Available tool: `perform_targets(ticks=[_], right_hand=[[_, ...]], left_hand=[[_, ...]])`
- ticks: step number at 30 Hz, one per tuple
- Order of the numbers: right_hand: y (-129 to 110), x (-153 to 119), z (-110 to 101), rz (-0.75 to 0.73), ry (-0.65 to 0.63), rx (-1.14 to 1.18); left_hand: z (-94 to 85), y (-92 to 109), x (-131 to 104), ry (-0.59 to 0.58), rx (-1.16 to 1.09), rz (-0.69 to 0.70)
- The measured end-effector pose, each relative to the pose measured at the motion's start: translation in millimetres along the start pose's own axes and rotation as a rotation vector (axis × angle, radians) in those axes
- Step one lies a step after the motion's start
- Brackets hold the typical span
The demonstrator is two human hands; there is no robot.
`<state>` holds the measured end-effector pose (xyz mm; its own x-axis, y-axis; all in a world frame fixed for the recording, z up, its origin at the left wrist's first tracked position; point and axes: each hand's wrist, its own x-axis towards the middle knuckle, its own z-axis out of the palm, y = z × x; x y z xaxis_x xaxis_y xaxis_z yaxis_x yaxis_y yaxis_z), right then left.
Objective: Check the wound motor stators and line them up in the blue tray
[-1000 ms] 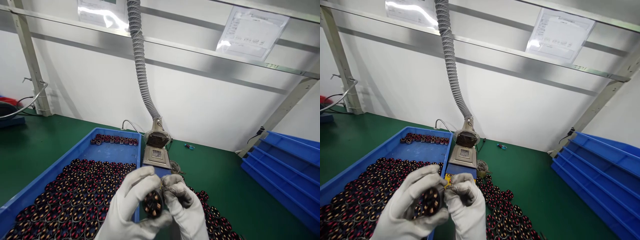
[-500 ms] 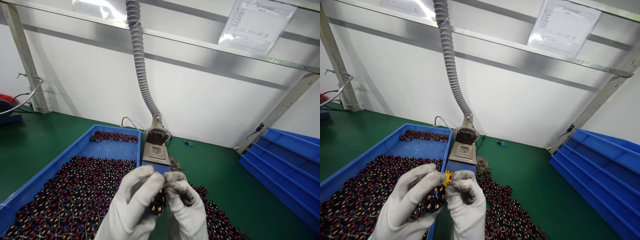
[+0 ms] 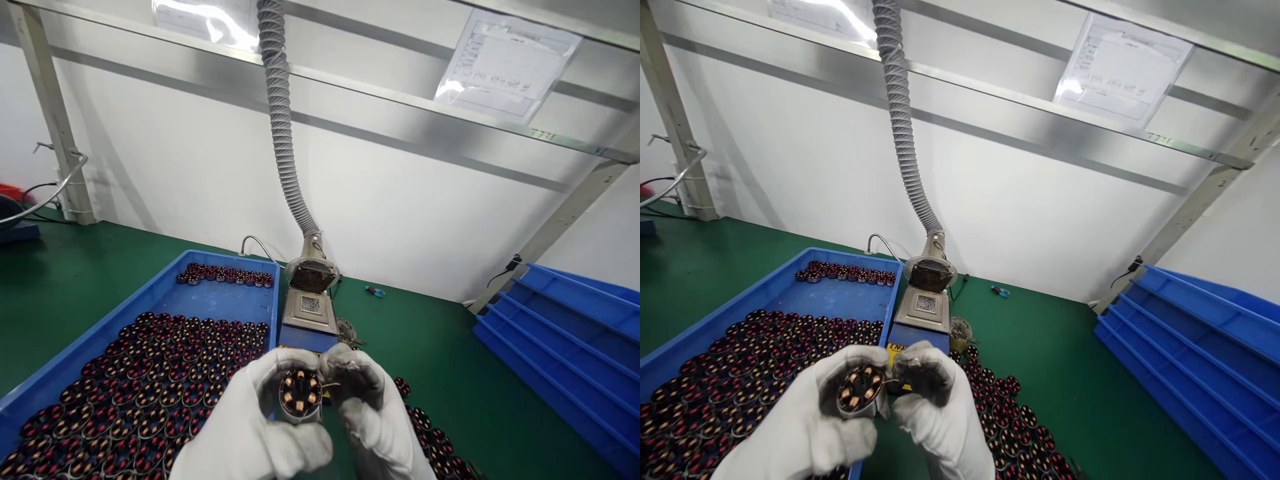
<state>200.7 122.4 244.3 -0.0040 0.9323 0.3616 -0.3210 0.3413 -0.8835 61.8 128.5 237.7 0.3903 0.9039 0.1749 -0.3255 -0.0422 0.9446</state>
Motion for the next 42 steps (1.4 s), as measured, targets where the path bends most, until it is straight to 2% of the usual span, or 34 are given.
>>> perform_targets(ticks=[3,7,9,11,13,16,18,19,21,24,27,28,30,33,36,39,42], right_hand=[[3,0,-2,0.022,-0.022,-0.032],[7,-2,-6,-0.01,-0.117,-0.048],[9,-5,-2,-0.023,-0.051,-0.003],[9,-6,6,-0.015,0.033,0.088],[9,-7,14,-0.022,0.111,0.211],[8,-5,16,0.03,0.198,0.433],[7,-2,11,0.072,0.279,0.53],[7,-2,8,0.066,0.319,0.541],[7,-2,3,0.003,0.354,0.475],[12,-3,6,-0.019,0.184,0.265],[22,-2,14,0.109,0.004,0.183],[26,-1,17,0.147,-0.021,0.194],[32,1,20,0.197,-0.042,0.23],[34,0,22,0.229,-0.057,0.277],[28,-8,24,0.278,0.007,0.352],[22,-13,27,0.341,0.058,0.402],[23,-11,28,0.368,0.028,0.349]], left_hand=[[3.2,-14,12,0.017,-0.022,-0.006],[10.8,-29,24,0.053,0.092,0.065],[10.5,-29,20,0.065,0.133,0.093],[5.4,-23,12,0.086,0.234,0.182],[-2.8,-16,1,0.1,0.399,0.391],[-14.0,-7,-10,0.094,0.764,0.893],[-17.4,-3,-13,0.113,0.983,1.106],[-17.7,-2,-13,0.148,1.017,1.116],[-16.3,0,-11,0.209,0.969,1.045],[-12.7,0,-7,0.313,0.788,0.884],[-12.2,0,-1,0.282,0.599,0.678],[-13.0,1,1,0.252,0.577,0.614],[-15.9,3,2,0.221,0.609,0.57],[-21.6,6,1,0.183,0.74,0.643],[-25.5,12,-1,0.076,0.84,0.747],[-27.0,19,1,0.015,0.83,0.836],[-29.4,21,6,-0.023,0.774,0.875]])
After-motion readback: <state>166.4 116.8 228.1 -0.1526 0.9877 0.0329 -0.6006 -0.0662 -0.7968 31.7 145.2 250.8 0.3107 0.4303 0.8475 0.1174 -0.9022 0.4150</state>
